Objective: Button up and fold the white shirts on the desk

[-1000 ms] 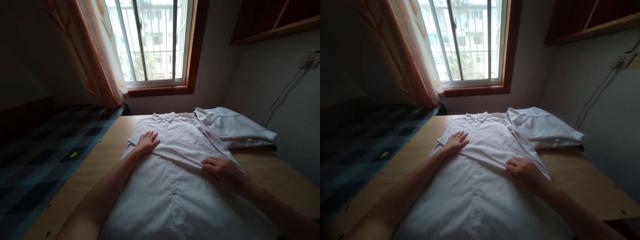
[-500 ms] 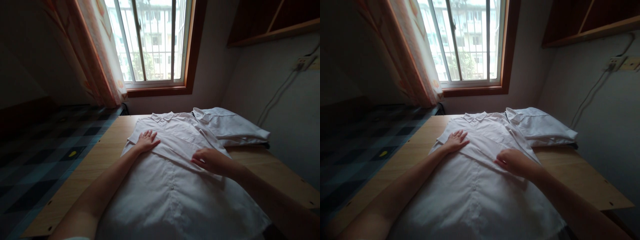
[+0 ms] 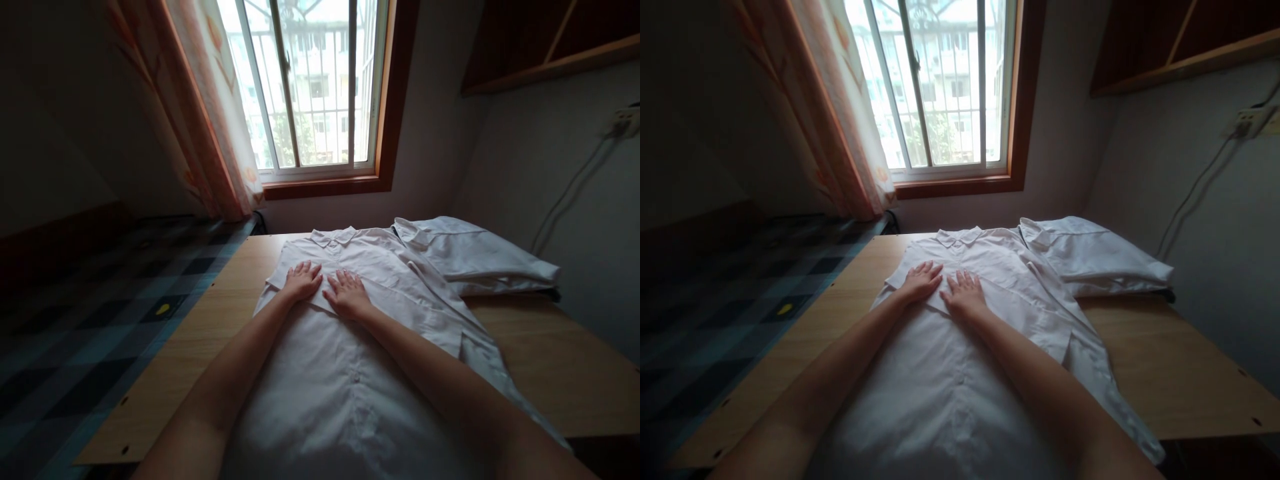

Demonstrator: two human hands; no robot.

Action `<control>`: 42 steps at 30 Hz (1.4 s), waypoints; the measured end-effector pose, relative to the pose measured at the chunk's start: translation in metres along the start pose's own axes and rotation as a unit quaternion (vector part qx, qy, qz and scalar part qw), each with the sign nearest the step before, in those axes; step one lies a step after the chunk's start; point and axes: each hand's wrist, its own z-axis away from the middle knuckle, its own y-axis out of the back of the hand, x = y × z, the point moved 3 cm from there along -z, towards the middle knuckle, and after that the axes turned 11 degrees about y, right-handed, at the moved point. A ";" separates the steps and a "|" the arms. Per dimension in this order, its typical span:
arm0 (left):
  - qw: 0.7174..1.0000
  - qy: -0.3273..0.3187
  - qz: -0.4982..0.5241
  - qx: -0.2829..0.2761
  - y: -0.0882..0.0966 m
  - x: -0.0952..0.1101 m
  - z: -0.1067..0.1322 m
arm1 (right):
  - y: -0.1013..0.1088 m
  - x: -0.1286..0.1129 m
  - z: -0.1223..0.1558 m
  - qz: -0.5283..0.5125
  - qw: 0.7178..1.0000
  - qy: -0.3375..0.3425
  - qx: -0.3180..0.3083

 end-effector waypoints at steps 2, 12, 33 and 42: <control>0.999 0.042 0.004 0.015 0.000 -0.003 -0.013 | 0.001 0.001 0.002 0.000 1.000 0.006 0.005; 0.989 0.129 -0.003 0.077 0.011 -0.037 -0.069 | 0.007 0.003 0.017 -0.010 1.000 -0.003 0.018; 0.980 0.013 -0.014 0.200 0.033 0.004 -0.022 | 0.048 0.118 0.179 -0.016 0.983 0.086 0.164; 0.997 -0.078 0.021 0.015 -0.002 0.025 0.089 | 0.090 0.193 0.230 0.053 0.972 -0.216 0.077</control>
